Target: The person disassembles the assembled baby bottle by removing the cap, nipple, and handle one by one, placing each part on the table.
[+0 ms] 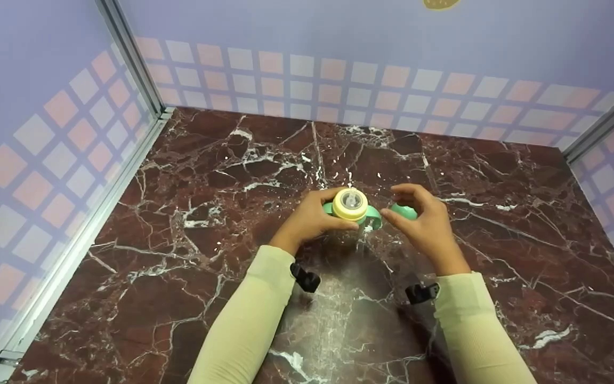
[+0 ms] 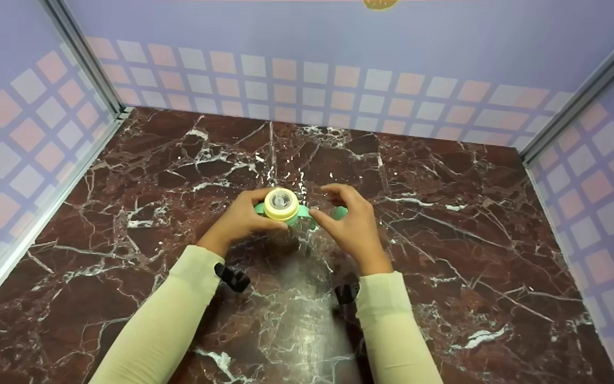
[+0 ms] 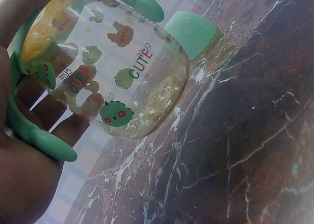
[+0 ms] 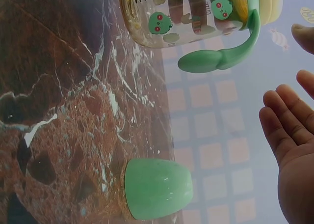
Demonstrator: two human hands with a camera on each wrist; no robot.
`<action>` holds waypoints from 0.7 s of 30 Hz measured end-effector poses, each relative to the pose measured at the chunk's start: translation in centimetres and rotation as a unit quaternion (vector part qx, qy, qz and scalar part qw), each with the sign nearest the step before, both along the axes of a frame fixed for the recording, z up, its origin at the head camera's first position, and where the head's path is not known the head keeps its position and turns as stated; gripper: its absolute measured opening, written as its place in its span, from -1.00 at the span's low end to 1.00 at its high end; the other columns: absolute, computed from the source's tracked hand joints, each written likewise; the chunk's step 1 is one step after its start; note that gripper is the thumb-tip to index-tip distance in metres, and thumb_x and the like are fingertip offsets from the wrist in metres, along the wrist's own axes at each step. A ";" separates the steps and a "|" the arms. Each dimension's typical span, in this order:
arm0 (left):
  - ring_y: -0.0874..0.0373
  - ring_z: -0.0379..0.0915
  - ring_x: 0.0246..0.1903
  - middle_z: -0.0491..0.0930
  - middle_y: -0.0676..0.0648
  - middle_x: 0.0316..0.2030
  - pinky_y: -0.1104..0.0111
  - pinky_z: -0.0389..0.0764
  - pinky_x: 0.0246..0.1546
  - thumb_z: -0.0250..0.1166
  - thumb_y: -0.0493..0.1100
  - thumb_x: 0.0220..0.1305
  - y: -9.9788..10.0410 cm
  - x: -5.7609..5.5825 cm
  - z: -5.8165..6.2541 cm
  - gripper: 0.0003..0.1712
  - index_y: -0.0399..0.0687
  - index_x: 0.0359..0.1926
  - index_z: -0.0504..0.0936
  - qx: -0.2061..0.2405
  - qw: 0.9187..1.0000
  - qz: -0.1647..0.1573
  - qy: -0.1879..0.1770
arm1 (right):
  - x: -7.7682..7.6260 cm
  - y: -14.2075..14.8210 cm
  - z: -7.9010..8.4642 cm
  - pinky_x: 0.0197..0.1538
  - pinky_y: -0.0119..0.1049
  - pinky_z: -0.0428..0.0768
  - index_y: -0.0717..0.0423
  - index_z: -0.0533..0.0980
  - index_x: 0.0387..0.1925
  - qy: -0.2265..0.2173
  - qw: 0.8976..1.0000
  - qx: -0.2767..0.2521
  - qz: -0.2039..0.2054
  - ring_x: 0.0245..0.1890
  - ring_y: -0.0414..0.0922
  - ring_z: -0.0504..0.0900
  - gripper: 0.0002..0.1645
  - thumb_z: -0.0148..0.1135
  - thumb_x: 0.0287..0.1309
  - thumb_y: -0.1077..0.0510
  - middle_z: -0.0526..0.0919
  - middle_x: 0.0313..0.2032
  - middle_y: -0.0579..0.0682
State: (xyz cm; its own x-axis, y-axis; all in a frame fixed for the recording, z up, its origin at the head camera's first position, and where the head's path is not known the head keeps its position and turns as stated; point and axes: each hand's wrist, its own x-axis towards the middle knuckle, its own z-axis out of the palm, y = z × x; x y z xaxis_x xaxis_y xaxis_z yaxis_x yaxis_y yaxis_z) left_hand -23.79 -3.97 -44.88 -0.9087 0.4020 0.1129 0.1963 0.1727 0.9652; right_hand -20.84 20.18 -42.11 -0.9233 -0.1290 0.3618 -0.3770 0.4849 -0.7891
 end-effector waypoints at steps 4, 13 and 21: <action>0.17 0.55 0.02 0.63 0.03 0.08 0.29 0.51 0.15 0.64 -0.08 -0.24 0.0 0.1 0.1 -0.13 0.08 0.22 0.54 0.004 1.000 0.002 -0.003 | 0.1 -0.2 0.2 0.08 -0.50 0.53 0.15 0.55 0.02 0.004 1.000 0.002 0.000 -0.06 -0.08 0.64 -0.42 0.50 -0.03 0.02 0.67 -0.06 0.01; 0.18 0.55 0.02 0.63 0.06 0.07 0.29 0.51 0.15 0.64 -0.08 -0.23 0.0 0.2 0.0 -0.13 0.10 0.22 0.54 0.007 1.000 0.000 -0.003 | 0.4 -0.4 0.5 0.08 -0.42 0.56 0.13 0.56 0.01 0.005 1.000 -0.014 0.011 -0.07 -0.08 0.64 -0.43 0.53 -0.07 0.05 0.67 -0.07 -0.04; 0.21 0.55 0.01 0.63 0.08 0.07 0.30 0.51 0.14 0.65 0.00 -0.25 0.1 0.3 0.1 -0.10 0.10 0.23 0.53 0.004 1.000 -0.002 -0.003 | 0.6 -0.7 0.6 0.11 -0.46 0.52 0.11 0.57 0.01 0.007 1.000 -0.014 0.023 -0.05 -0.11 0.63 -0.45 0.52 -0.06 0.07 0.67 -0.05 -0.03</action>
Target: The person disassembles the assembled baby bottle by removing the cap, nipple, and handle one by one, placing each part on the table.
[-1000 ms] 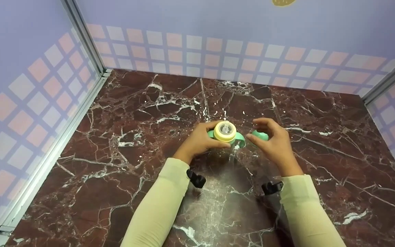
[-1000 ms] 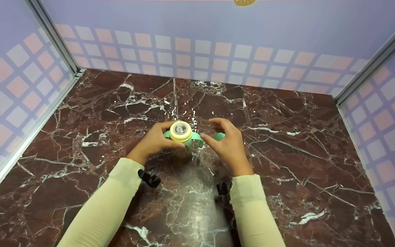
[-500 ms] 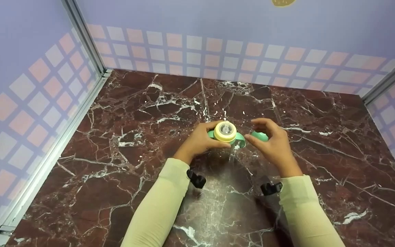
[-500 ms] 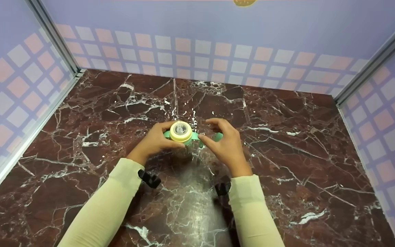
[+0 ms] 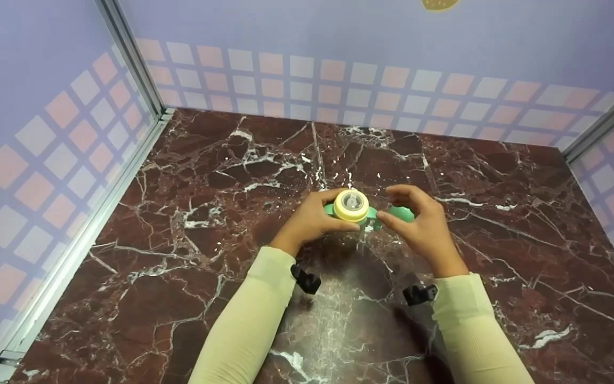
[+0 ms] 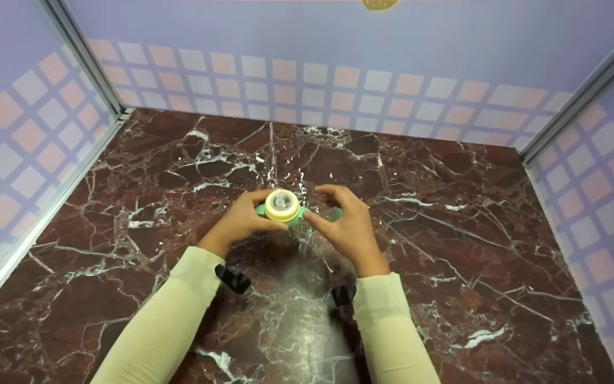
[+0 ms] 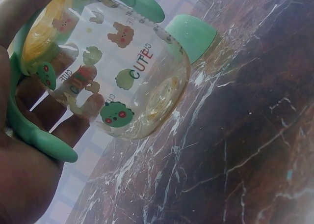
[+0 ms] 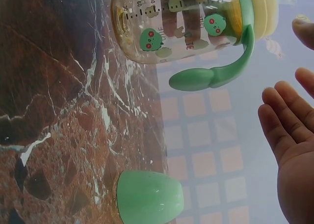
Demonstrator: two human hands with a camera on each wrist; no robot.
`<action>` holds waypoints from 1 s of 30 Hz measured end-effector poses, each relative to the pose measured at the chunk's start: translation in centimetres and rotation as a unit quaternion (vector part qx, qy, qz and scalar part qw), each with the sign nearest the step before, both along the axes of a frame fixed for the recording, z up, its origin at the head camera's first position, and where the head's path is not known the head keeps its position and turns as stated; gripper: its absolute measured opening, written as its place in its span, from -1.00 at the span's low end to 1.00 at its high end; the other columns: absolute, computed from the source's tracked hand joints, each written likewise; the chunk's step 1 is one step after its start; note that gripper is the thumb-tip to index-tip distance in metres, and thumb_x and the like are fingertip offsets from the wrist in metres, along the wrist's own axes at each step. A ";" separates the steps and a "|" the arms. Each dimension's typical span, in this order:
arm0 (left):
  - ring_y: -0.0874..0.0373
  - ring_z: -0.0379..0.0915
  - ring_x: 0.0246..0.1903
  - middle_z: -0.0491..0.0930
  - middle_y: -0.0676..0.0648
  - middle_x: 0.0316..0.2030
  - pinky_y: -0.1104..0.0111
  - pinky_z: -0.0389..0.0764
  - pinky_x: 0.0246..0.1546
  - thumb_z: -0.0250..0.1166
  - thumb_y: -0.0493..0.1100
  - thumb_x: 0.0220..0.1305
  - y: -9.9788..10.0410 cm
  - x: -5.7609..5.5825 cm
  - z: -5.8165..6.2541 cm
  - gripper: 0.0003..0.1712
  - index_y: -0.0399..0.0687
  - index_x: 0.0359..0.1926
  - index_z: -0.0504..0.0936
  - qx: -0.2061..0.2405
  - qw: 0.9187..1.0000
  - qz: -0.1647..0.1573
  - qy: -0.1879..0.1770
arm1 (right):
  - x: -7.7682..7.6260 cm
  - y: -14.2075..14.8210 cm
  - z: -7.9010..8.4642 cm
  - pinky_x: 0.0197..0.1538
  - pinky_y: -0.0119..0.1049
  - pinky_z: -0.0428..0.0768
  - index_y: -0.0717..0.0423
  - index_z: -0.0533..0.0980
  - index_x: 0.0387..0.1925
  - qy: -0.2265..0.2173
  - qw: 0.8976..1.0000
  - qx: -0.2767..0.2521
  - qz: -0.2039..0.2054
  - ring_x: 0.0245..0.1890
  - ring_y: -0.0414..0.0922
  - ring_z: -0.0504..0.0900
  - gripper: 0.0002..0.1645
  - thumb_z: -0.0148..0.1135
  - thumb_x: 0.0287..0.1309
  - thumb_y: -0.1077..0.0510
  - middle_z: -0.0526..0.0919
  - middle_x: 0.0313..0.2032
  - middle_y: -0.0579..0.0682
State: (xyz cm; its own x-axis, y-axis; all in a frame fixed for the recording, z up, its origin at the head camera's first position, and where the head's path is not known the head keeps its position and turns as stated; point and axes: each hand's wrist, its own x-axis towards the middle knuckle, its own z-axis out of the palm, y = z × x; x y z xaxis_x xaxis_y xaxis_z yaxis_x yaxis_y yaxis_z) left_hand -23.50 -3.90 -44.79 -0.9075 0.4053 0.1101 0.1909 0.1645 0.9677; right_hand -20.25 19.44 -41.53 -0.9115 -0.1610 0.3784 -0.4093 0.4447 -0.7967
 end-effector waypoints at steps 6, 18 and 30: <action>0.18 0.55 0.01 0.62 0.06 0.08 0.30 0.52 0.13 0.65 -0.02 -0.25 0.0 0.1 0.0 -0.10 0.09 0.23 0.53 -0.001 1.000 -0.002 0.007 | 0.1 -0.1 -0.1 0.12 -0.49 0.51 0.13 0.56 0.03 0.013 1.000 0.014 0.004 -0.04 -0.14 0.62 -0.41 0.54 -0.08 0.08 0.67 -0.03 0.00; 0.17 0.53 0.03 0.61 0.04 0.09 0.29 0.48 0.17 0.65 -0.06 -0.25 0.2 0.1 0.0 -0.11 0.06 0.22 0.54 -0.004 1.000 -0.003 0.014 | 0.3 -0.4 -0.1 0.20 -0.25 0.50 0.11 0.55 0.07 0.009 1.000 0.027 0.014 0.04 -0.10 0.61 -0.36 0.53 -0.09 0.04 0.65 0.03 0.00; 0.17 0.53 0.01 0.60 0.03 0.09 0.29 0.51 0.13 0.64 -0.07 -0.22 0.4 0.3 0.2 -0.12 0.06 0.24 0.52 -0.007 1.000 -0.010 0.006 | 0.4 -0.9 -0.3 0.15 -0.29 0.55 0.13 0.56 0.07 0.014 0.999 0.010 0.030 0.02 -0.04 0.63 -0.33 0.57 -0.16 0.08 0.65 0.02 0.01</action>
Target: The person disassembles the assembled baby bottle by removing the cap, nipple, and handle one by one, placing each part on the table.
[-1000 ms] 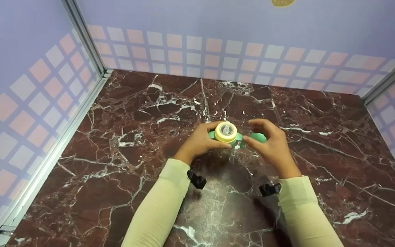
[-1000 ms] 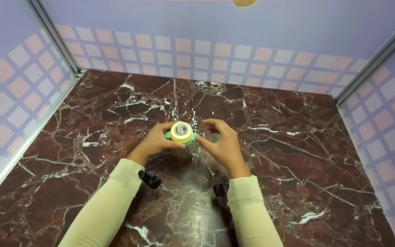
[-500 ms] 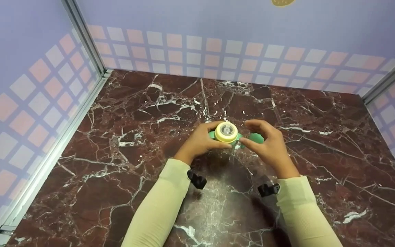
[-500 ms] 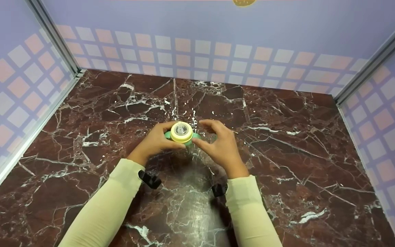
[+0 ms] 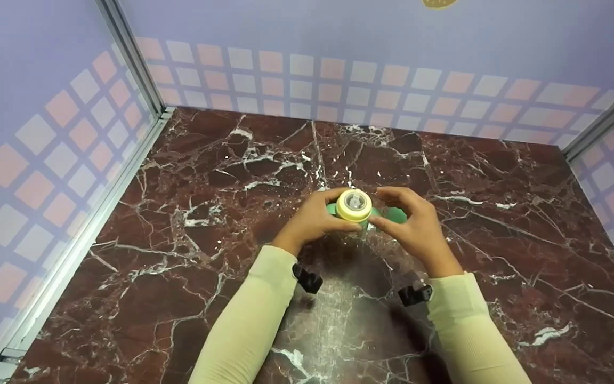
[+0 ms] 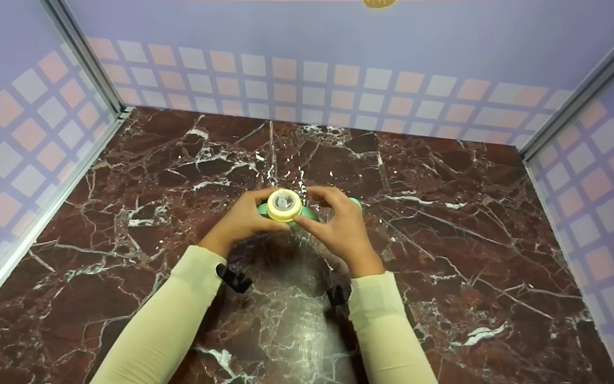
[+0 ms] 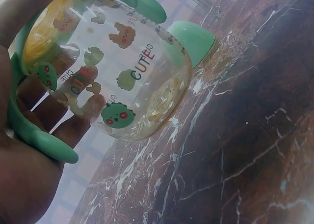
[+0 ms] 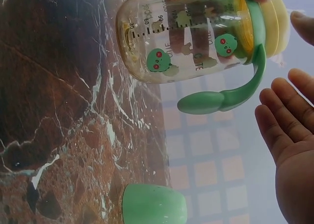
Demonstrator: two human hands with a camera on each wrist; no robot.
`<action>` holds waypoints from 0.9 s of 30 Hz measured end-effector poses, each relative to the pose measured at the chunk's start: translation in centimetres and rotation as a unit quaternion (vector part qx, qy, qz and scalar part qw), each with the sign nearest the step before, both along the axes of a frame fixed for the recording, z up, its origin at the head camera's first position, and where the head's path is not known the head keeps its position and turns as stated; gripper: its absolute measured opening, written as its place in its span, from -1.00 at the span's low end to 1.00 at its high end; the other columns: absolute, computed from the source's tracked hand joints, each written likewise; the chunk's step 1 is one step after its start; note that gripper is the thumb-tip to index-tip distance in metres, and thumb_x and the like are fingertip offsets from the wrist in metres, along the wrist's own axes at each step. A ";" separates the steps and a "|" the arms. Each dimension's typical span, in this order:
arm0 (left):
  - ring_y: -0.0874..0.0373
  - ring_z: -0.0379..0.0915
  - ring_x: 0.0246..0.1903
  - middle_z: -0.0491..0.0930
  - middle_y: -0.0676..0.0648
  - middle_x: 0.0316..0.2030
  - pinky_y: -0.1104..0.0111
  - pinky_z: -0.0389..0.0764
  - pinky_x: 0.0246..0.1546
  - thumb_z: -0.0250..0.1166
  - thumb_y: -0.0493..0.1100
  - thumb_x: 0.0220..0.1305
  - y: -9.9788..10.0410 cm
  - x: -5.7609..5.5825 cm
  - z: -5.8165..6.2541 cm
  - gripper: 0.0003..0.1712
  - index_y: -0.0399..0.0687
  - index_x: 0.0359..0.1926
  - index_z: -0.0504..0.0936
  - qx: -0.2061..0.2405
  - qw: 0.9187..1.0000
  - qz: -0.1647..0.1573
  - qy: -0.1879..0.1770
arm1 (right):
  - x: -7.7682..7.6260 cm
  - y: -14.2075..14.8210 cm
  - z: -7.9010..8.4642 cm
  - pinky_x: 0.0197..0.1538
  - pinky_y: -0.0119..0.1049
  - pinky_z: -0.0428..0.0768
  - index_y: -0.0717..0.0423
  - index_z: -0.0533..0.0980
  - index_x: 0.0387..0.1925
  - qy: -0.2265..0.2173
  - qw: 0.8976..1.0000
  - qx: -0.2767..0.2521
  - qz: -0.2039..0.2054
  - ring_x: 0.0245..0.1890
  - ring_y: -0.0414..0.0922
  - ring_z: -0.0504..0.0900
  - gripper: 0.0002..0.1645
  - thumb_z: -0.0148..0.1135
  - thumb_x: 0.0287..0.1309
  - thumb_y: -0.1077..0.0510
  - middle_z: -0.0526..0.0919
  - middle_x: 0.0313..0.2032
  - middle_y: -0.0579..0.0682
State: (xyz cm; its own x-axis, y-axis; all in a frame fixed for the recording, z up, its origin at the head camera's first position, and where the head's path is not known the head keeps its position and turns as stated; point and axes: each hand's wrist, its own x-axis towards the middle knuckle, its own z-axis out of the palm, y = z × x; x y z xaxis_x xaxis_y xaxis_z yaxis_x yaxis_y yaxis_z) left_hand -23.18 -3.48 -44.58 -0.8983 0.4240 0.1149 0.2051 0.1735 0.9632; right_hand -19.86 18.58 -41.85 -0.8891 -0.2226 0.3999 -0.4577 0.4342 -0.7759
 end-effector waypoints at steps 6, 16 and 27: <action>0.19 0.54 0.00 0.61 0.06 0.07 0.30 0.52 0.11 0.64 -0.08 -0.21 0.1 0.1 0.2 -0.14 0.09 0.22 0.54 0.003 1.000 -0.007 0.007 | 0.1 -0.2 0.1 0.16 -0.25 0.55 0.06 0.57 0.08 -0.008 1.000 0.000 0.000 0.02 -0.06 0.63 -0.32 0.57 -0.16 0.04 0.64 0.03 0.00; 0.20 0.55 -0.03 0.64 0.09 0.02 0.31 0.54 0.08 0.64 -0.10 -0.21 0.2 0.2 0.3 -0.19 0.09 0.18 0.57 0.012 1.000 -0.019 0.011 | 0.7 -1.0 0.9 0.15 -0.12 0.57 0.22 0.54 0.09 -0.024 1.000 -0.008 0.005 0.02 0.04 0.62 -0.34 0.55 -0.15 0.23 0.62 0.03 0.13; 0.18 0.55 -0.06 0.62 0.10 0.04 0.29 0.57 0.02 0.62 -0.08 -0.16 0.2 0.5 0.4 -0.18 0.13 0.22 0.54 0.011 0.999 -0.028 0.018 | 1.9 -2.0 2.6 0.16 -0.19 0.56 0.24 0.56 0.07 -0.034 0.999 -0.002 0.003 0.00 -0.06 0.60 -0.36 0.54 -0.13 0.23 0.64 0.01 0.11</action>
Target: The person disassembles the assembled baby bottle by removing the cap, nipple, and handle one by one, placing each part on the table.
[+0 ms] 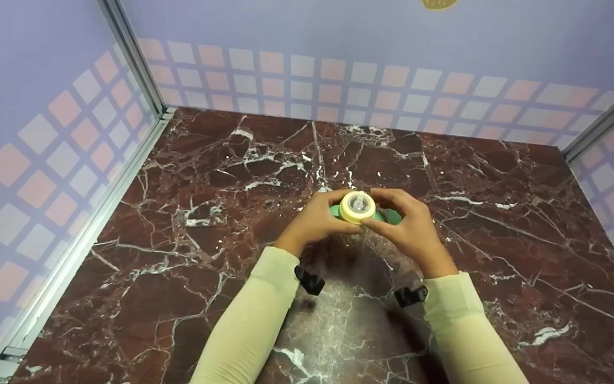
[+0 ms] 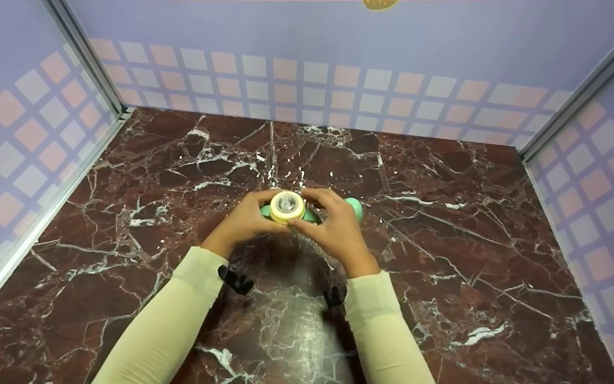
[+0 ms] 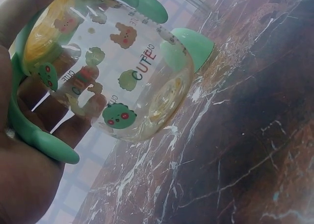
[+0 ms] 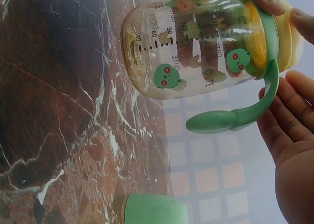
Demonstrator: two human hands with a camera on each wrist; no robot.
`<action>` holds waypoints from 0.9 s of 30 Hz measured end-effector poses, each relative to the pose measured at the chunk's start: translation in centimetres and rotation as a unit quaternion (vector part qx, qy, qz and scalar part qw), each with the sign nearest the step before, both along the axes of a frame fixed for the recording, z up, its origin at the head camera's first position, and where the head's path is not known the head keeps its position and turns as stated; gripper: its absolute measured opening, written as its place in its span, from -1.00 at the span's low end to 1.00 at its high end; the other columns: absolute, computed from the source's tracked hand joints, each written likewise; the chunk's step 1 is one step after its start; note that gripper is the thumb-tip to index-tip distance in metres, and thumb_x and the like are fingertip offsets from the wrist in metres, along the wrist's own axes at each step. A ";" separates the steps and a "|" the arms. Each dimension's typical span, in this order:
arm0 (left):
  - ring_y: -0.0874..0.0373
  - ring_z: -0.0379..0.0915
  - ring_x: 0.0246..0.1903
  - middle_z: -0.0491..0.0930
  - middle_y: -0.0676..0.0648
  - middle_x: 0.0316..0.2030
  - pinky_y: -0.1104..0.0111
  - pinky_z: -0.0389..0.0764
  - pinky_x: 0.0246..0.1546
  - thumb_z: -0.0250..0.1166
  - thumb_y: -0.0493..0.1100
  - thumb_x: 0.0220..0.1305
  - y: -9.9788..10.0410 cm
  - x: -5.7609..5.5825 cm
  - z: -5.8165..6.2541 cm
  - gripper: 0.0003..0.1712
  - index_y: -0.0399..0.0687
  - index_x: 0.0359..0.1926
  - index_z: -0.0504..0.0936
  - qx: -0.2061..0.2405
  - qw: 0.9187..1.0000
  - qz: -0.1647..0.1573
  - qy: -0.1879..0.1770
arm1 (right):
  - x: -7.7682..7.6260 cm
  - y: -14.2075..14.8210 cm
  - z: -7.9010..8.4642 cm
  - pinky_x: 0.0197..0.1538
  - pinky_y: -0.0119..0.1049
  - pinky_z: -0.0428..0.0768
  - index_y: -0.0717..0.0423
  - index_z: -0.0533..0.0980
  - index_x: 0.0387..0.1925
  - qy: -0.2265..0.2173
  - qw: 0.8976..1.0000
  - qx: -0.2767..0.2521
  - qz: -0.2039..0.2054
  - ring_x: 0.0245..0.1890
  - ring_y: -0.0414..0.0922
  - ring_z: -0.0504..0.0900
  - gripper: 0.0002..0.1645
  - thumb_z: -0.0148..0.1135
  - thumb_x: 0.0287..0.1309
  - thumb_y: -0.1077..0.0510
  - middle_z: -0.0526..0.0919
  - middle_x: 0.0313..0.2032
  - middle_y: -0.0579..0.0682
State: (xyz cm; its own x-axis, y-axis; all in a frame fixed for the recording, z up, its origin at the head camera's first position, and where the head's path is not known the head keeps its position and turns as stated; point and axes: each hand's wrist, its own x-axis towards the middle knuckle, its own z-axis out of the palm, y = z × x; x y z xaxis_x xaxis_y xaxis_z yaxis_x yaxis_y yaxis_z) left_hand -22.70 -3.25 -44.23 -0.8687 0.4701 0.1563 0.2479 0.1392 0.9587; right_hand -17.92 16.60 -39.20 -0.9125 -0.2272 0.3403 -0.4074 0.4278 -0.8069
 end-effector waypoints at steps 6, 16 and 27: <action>0.18 0.56 -0.06 0.63 0.08 0.03 0.31 0.58 0.02 0.61 -0.11 -0.16 0.1 -0.1 -0.1 -0.20 0.12 0.21 0.55 0.003 1.000 0.001 0.008 | 0.1 -0.2 0.0 0.14 -0.22 0.57 0.27 0.56 0.07 0.006 1.000 0.002 0.004 -0.04 -0.11 0.61 -0.37 0.53 -0.12 0.25 0.65 -0.01 0.12; 0.21 0.55 -0.05 0.63 0.10 0.02 0.30 0.57 0.03 0.61 -0.05 -0.15 0.3 0.0 -0.2 -0.22 0.17 0.19 0.56 0.000 1.000 0.007 0.017 | -1.0 0.2 -1.7 0.16 -0.22 0.57 0.22 0.54 0.11 0.002 1.000 0.000 0.004 0.00 -0.13 0.60 -0.32 0.55 -0.14 0.22 0.64 0.02 0.08; 0.21 0.55 -0.04 0.63 0.10 0.03 0.30 0.55 0.05 0.60 -0.01 -0.13 0.4 0.1 -0.3 -0.23 0.17 0.20 0.55 -0.004 1.000 0.012 0.009 | -1.7 0.4 -2.5 0.11 -0.30 0.57 0.06 0.55 0.13 0.017 1.000 0.018 0.011 0.03 -0.20 0.58 -0.25 0.57 -0.17 -0.02 0.63 0.06 -0.04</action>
